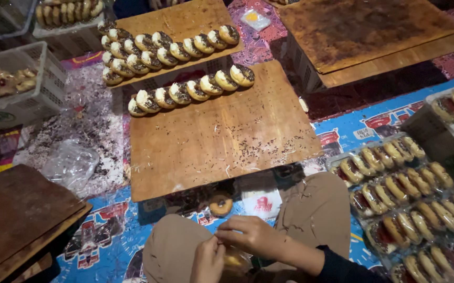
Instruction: The person sits on the floor and repeatedly picks up donuts from a wooden board, places them into small plastic bags, and sets the packaged donuts aside. The person handles donuts one at a time, using both hands to open bags and insert the donuts.
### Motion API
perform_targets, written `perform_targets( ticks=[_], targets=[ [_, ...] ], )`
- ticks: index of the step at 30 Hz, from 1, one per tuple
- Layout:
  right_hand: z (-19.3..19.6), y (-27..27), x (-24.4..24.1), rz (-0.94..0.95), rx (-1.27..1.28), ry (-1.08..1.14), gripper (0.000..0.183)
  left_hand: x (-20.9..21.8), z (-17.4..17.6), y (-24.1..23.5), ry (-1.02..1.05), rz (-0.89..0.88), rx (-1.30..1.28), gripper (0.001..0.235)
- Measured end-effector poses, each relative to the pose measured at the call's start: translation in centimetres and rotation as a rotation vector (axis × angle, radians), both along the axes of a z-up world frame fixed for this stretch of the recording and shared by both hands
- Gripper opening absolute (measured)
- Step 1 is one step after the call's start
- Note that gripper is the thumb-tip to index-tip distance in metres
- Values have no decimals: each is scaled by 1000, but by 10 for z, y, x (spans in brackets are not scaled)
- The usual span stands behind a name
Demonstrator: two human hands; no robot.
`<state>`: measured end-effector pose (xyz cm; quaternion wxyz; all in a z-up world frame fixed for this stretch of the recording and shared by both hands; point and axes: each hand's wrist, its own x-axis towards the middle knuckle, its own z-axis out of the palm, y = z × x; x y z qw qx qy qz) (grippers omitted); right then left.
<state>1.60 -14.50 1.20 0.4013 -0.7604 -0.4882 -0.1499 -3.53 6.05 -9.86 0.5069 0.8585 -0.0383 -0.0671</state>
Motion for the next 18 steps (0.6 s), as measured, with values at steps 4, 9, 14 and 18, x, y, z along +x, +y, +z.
perform_targets(
  ticks=[4, 9, 14, 18],
  targets=[
    [1, -10, 4, -42, 49, -47, 26, 6, 10, -7, 76, 24, -108, 16],
    [-1, -8, 5, 27, -150, -106, 29, 10, 4, -13, 39, 33, 24, 12],
    [7, -2, 14, 56, -158, -167, 27, 2, -8, 3, 105, 63, -9, 25],
    [12, 7, 16, 105, -159, -139, 28, -2, -17, 17, 122, 46, -128, 9]
  ],
)
